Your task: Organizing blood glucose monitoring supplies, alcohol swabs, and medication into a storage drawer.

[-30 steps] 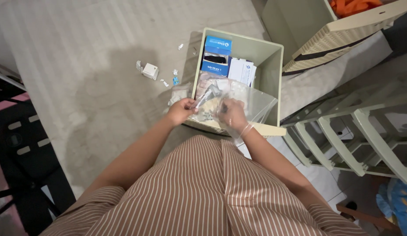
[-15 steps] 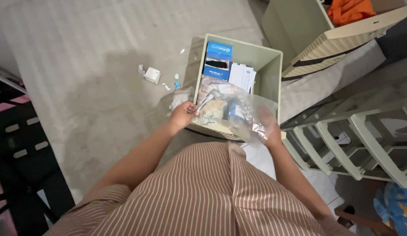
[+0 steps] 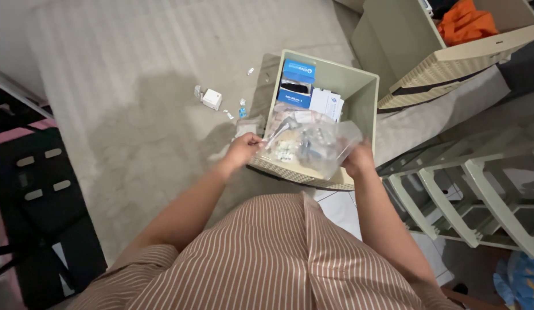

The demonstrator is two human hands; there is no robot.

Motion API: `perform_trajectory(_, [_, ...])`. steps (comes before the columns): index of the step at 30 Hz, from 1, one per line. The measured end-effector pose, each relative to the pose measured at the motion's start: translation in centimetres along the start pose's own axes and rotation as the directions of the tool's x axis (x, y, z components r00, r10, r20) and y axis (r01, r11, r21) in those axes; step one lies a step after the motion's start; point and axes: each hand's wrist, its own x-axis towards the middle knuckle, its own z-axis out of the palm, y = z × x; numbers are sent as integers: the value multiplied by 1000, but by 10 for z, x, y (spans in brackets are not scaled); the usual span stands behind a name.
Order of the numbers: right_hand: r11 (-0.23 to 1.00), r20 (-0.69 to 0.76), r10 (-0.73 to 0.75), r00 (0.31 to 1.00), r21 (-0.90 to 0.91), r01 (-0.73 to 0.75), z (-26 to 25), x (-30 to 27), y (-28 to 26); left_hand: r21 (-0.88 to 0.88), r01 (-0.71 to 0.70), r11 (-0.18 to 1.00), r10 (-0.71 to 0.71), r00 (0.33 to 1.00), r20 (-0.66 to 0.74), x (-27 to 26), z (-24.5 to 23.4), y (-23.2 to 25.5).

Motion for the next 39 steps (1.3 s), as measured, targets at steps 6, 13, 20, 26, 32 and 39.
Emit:
perform_trajectory(6, [848,160,-273,949,-426,316,43,12,-16,6,148,989,-148,988,-41,-9,-48,14])
perform_trajectory(13, [958,382,-200,902,-118,262,182,-81,-94,157,-364,918,316,911,263,-93,-89,103])
perform_trajectory(20, [978,727,-103,678,198,-63,279,-107,-86,269,-658,703,708,681,-184,-163,-68,184])
perform_trajectory(26, [930,592,-192,783,-146,339,305,-154,-91,215,-431,876,476,706,-524,-171,-153,148])
perform_trajectory(32, [958,637,-9,771,-216,190,301,-63,-6,70,82,994,-54,941,-333,-175,-205,99])
perform_trajectory(39, [852,868,307,391,-434,293,292,-84,92,-272,120,955,-261,776,-574,-175,-188,98])
